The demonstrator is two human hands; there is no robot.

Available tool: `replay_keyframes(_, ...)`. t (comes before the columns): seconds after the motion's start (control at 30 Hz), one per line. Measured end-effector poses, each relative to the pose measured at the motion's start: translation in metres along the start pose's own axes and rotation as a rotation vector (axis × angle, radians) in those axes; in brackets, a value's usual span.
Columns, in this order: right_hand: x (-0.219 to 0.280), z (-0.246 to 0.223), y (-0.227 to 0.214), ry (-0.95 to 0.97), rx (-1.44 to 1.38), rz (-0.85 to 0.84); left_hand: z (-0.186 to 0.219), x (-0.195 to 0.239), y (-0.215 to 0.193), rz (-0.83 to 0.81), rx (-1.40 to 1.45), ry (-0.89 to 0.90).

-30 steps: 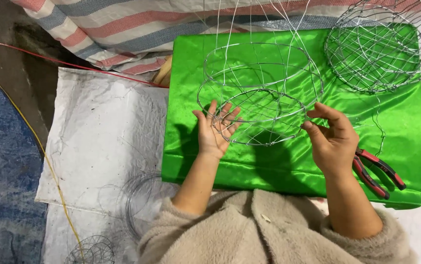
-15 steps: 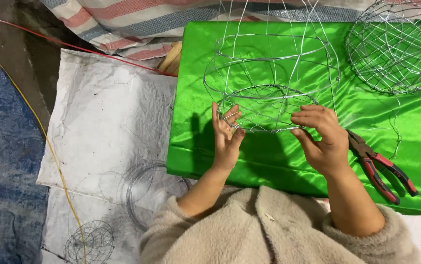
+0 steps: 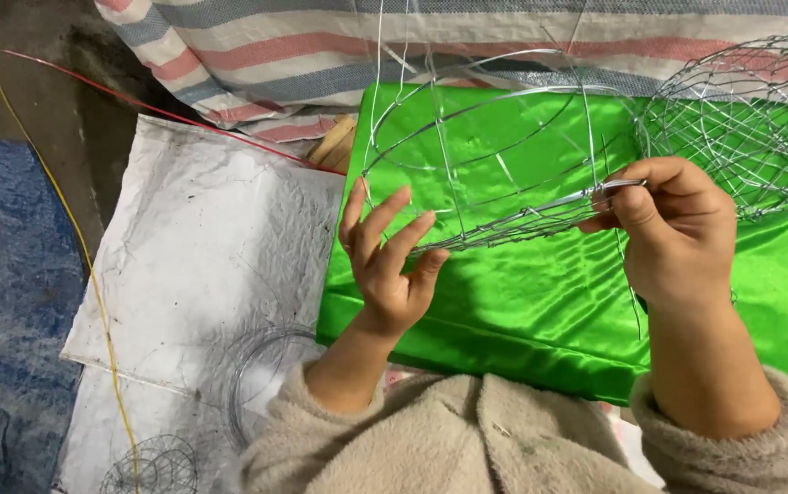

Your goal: Assembling a wire mesh structure by twisting wire components together using pliers.

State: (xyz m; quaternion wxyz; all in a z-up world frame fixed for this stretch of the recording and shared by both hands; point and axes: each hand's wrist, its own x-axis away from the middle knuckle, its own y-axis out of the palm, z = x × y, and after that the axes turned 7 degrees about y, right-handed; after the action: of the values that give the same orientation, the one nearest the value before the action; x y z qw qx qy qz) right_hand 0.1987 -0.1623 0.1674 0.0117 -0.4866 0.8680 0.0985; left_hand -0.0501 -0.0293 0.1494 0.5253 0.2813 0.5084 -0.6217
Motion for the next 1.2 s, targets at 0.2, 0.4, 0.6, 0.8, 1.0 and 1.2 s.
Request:
replay_keyframes(0.2, 0.000, 0.029, -0.014, 0.079, -0.113, 0.063, 0.004, -0.007, 0.011, 0.082, -0.254, 0.175)
replay_keyframes(0.4, 0.017, 0.073, -0.042, -0.114, -0.159, -0.037, -0.003, 0.004, 0.027, -0.088, 0.102, 0.318)
replay_keyframes(0.6, 0.045, 0.109, -0.066, -0.123, -0.047, -0.016, 0.002, 0.027, 0.036, -0.203, 0.203, 0.371)
replay_keyframes(0.8, 0.085, 0.030, -0.061, -0.047, 0.530, 0.243, 0.009, 0.029, 0.034, -0.297, 0.239, 0.384)
replay_keyframes(1.0, 0.178, 0.104, -0.192, 0.296, 1.315, 0.445, 0.024, 0.007, 0.034, -0.324, 0.323, 0.295)
replay_keyframes(1.2, 0.203, 0.118, -0.194, 0.563, 1.379, 0.378, 0.027, 0.015, 0.046, -0.304, 0.291, 0.276)
